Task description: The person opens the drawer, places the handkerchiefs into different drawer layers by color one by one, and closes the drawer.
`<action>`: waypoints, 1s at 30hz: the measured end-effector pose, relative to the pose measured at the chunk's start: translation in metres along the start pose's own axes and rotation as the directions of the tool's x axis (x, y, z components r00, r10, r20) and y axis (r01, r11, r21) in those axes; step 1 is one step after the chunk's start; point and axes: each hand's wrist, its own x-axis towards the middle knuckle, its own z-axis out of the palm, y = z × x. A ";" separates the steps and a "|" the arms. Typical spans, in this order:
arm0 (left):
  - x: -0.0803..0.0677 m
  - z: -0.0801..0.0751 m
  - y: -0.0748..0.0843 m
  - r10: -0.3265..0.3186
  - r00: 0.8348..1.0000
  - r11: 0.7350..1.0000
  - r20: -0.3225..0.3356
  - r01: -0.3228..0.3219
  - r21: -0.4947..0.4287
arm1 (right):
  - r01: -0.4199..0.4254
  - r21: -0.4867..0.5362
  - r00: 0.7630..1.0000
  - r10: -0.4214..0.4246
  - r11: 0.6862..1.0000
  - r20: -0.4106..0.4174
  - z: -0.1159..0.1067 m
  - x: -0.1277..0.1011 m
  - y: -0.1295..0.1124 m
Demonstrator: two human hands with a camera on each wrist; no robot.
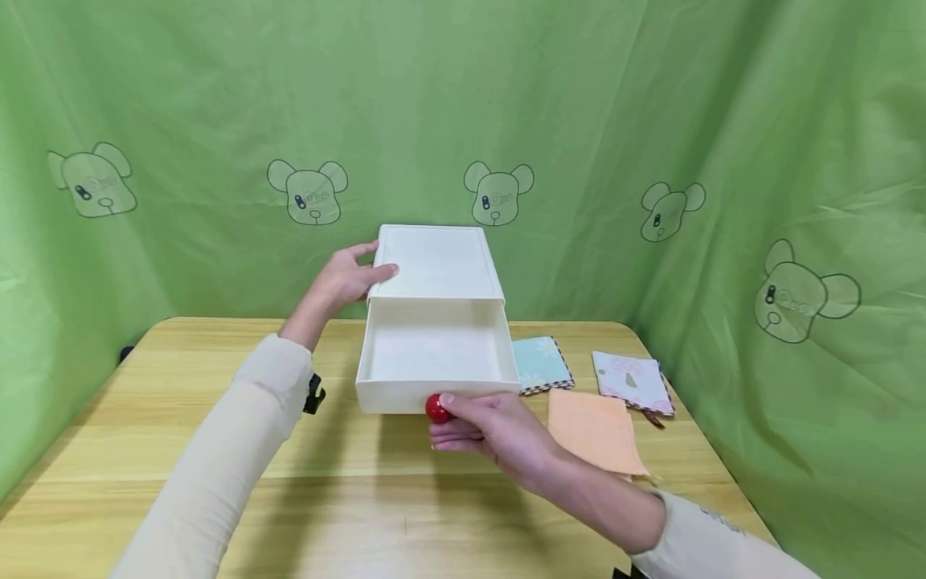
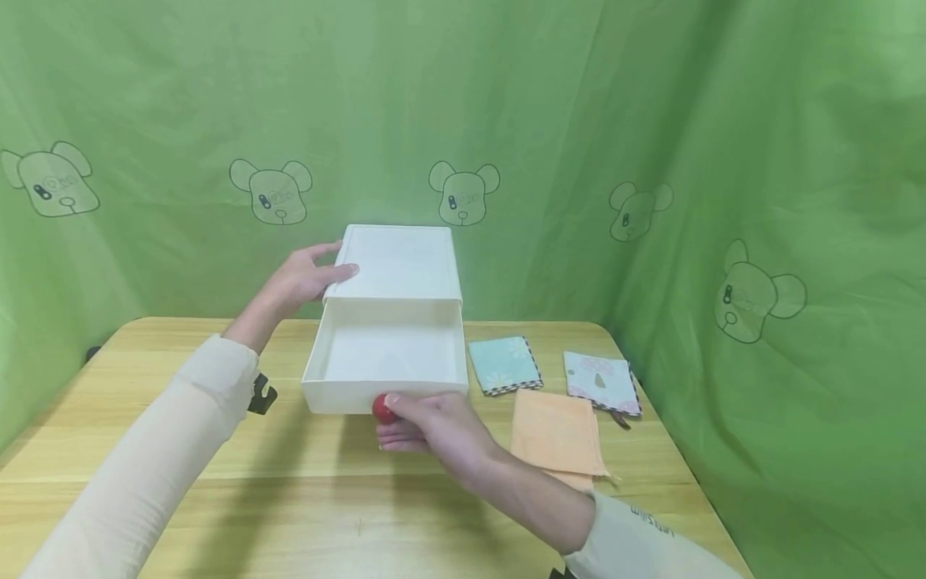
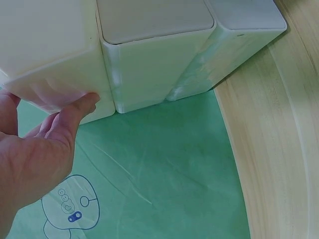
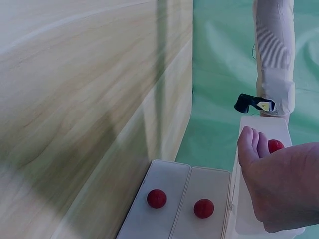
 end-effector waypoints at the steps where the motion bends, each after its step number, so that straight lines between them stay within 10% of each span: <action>1: 0.000 0.000 0.000 0.000 1.000 1.000 0.000 0.000 0.001 | 0.001 0.002 1.000 -0.001 1.000 -0.001 0.000 0.000 0.000; 18: -0.001 0.000 0.000 0.003 1.000 1.000 -0.002 -0.003 0.031 | 0.005 -0.028 1.000 -0.005 1.000 -0.002 -0.002 0.000 0.003; 30: -0.001 -0.001 -0.002 0.003 1.000 0.999 -0.001 -0.003 0.036 | -0.015 -0.306 0.992 0.051 0.952 0.111 -0.020 -0.010 -0.020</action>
